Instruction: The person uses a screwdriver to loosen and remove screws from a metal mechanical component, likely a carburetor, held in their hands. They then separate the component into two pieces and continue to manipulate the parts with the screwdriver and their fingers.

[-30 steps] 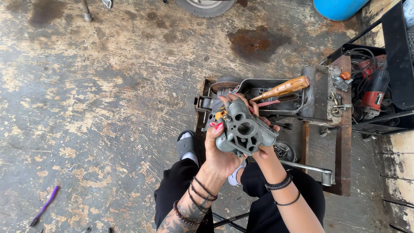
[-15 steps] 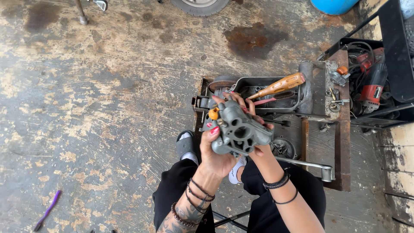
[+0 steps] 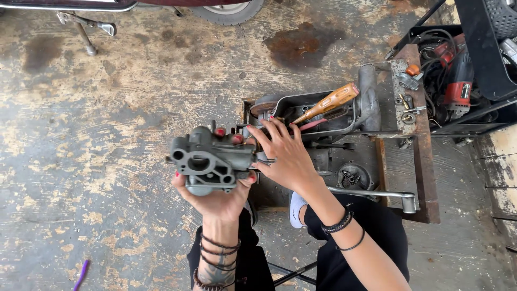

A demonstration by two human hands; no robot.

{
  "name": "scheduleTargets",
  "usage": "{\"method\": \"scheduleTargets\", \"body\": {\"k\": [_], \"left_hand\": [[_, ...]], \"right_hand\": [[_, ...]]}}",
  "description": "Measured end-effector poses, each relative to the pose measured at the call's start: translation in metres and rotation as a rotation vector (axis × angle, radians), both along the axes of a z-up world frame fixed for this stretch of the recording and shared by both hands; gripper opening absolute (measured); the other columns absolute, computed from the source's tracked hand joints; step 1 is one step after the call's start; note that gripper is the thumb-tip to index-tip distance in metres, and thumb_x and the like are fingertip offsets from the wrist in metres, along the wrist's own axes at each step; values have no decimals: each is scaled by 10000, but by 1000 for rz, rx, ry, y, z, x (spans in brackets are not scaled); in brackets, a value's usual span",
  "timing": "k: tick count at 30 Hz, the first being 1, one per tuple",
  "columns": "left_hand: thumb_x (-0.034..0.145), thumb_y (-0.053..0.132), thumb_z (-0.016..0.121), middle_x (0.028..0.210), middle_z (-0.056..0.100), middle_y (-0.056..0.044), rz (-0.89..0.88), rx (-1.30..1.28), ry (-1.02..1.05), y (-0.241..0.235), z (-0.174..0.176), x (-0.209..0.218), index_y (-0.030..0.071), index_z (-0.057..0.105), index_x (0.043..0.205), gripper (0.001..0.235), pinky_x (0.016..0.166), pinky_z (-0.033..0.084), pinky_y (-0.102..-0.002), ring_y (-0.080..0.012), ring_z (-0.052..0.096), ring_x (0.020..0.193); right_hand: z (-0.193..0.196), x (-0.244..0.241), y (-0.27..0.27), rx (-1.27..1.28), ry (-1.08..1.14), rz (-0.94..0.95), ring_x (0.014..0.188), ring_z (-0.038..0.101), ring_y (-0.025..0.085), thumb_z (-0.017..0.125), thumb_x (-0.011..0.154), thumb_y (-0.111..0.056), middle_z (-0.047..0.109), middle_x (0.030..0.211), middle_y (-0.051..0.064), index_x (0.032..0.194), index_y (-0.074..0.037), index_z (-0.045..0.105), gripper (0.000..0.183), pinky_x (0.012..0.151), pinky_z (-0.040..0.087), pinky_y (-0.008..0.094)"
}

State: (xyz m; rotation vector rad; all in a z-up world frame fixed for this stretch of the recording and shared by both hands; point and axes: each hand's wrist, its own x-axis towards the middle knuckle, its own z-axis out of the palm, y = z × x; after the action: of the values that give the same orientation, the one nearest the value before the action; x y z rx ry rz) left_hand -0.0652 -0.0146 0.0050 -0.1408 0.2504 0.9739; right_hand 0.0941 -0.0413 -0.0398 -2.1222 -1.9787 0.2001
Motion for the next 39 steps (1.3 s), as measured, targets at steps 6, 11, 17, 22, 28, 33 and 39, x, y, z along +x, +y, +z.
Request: {"method": "scheduleTargets", "body": {"k": [6, 11, 17, 22, 28, 33, 39], "left_hand": [[727, 538, 724, 1247, 633, -311, 13, 106, -49, 2, -2, -3, 29, 610, 1290, 768, 699, 620, -651, -519, 676, 957], [707, 550, 692, 1238, 614, -289, -52, 30, -13, -10, 2, 8, 64, 564, 1356, 821, 691, 611, -692, -526, 653, 977], [868, 394, 681, 1475, 483, -335, -289, 322, -334, -15, -36, 20, 66, 420, 1535, 788, 913, 585, -698, -553, 519, 1324], [868, 386, 698, 1421, 514, -315, -334, 296, -293, -21, -24, 28, 53, 463, 1493, 746, 944, 576, -673, -579, 415, 1432], [853, 417, 782, 1461, 520, -248, -353, 477, -243, -22, -21, 31, 103, 443, 1516, 808, 1058, 547, -622, -539, 403, 1494], [854, 407, 781, 1413, 535, -264, -348, 473, -209, -17, -8, 20, 83, 470, 1454, 749, 1025, 550, -642, -570, 424, 1448], [836, 373, 796, 1414, 517, -274, -262, 469, -208, -6, -14, 9, 82, 461, 1450, 757, 1000, 554, -665, -582, 376, 1461]], "right_hand": [[-2, 1, 1, 84, 10, 6, 1374, 488, 313, 757, 871, -304, 556, 1369, 93, 1368, -193, 532, 557, 1094, 356, 556], [-7, 26, -7, 627, 403, -117, 1125, 669, 320, 807, 898, -251, 706, 1182, 80, 1318, -159, 658, 455, 1003, 493, 444], [59, 57, -45, 1104, 891, -262, 1017, 709, 295, 582, 1096, -537, 635, 1116, 177, 1220, 15, 538, 568, 970, 679, 497], [72, 89, -74, 1049, 1449, -747, 758, 588, 145, 727, 672, -750, 594, 855, 25, 994, -171, 602, 674, 725, 532, 283], [66, 108, -79, 951, 1466, -895, 710, 568, 91, 571, 625, -807, 608, 839, -12, 894, -209, 599, 656, 670, 469, 207], [31, 130, -89, 1031, 914, -857, 775, 521, 75, 435, 896, -829, 549, 819, -26, 893, -127, 642, 732, 754, 380, 264], [29, 130, -85, 1157, 1219, -839, 937, 680, 107, 636, 864, -648, 671, 1110, 54, 1207, -122, 490, 645, 778, 642, 277]]}}
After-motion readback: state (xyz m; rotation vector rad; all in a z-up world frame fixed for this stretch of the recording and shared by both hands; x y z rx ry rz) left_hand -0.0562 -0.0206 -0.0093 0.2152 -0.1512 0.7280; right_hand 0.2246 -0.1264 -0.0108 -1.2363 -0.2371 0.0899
